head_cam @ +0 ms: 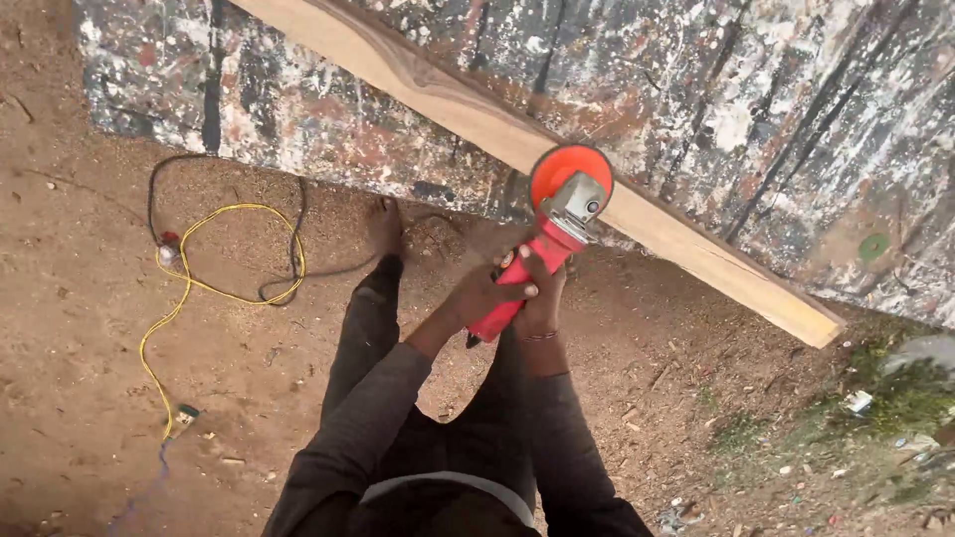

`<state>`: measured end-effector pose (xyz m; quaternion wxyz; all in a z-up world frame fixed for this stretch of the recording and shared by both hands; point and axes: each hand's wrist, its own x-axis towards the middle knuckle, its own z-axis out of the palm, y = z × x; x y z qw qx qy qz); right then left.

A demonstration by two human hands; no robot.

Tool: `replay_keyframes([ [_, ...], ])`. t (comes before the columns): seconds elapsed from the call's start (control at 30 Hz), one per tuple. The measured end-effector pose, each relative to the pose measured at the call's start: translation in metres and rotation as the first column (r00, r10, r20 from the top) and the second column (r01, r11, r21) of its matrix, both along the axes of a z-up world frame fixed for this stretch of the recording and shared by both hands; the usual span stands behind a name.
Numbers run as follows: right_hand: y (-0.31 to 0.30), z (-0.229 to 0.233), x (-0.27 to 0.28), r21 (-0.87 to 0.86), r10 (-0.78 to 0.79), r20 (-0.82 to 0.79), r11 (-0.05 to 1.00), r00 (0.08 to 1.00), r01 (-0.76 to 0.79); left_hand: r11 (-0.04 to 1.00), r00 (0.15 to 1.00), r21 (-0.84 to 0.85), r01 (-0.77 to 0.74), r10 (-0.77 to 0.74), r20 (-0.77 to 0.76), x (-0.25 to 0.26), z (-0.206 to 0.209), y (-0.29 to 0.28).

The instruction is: The recorder uses a handheld power sander or angle grinder with a sanding disc to smooth the surface of wooden planks on a workbench.

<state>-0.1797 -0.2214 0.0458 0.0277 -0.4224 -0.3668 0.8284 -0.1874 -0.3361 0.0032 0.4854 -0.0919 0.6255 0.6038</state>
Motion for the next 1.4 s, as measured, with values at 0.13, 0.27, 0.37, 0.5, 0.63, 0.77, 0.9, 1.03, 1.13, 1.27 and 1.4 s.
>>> replay_keyframes([
  [0.13, -0.086, -0.011, -0.07, 0.035, 0.194, -0.051, 0.981, 0.98, -0.192, 0.953, 0.955, 0.133, -0.271, 0.248, 0.165, -0.056, 0.004, -0.094],
  [0.27, -0.149, -0.023, -0.119, -0.032, 0.366, -0.007, 0.93, 0.931, -0.366, 0.924, 0.903, 0.019, -0.382, 0.369, 0.22, -0.075, -0.008, -0.156],
  [0.37, -0.177, -0.009, -0.151, -0.022, 0.456, -0.04, 0.889, 0.889, -0.457, 0.844, 0.818, 0.054, -0.534, 0.5, 0.285, -0.096, 0.022, -0.176],
  [0.5, -0.144, -0.027, -0.115, 0.045, 0.488, 0.002, 0.872, 0.873, -0.487, 0.787, 0.802, 0.154, -0.598, 0.587, 0.111, -0.061, 0.008, -0.147],
  [0.63, -0.056, 0.002, -0.046, -0.025, 0.342, 0.11, 0.94, 0.933, -0.341, 0.915, 0.899, 0.116, -0.386, 0.345, 0.271, -0.001, -0.004, -0.063],
  [0.77, 0.058, 0.004, 0.05, 0.004, 0.183, 0.002, 0.983, 0.983, -0.183, 0.956, 0.948, 0.175, -0.235, 0.185, 0.261, 0.074, -0.021, 0.054],
  [0.9, 0.159, -0.014, 0.14, 0.03, -0.03, 0.025, 0.999, 0.999, 0.029, 0.989, 0.983, 0.084, 0.125, -0.135, 0.128, 0.109, 0.001, 0.157],
  [1.03, 0.242, -0.027, 0.195, 0.045, -0.295, 0.028, 0.955, 0.955, 0.293, 0.879, 0.879, 0.009, 0.476, -0.476, 0.019, 0.124, 0.012, 0.251],
  [1.13, 0.295, -0.043, 0.228, 0.036, -0.401, -0.002, 0.915, 0.916, 0.401, 0.809, 0.81, 0.045, 0.585, -0.586, 0.008, 0.14, -0.002, 0.311],
  [1.27, 0.338, -0.036, 0.24, -0.025, -0.448, -0.021, 0.894, 0.894, 0.447, 0.732, 0.73, -0.033, 0.68, -0.68, -0.067, 0.149, -0.005, 0.363],
  [1.4, 0.358, -0.033, 0.249, -0.027, -0.464, -0.054, 0.886, 0.884, 0.464, 0.7, 0.695, -0.022, 0.714, -0.712, -0.1, 0.154, -0.003, 0.388],
])
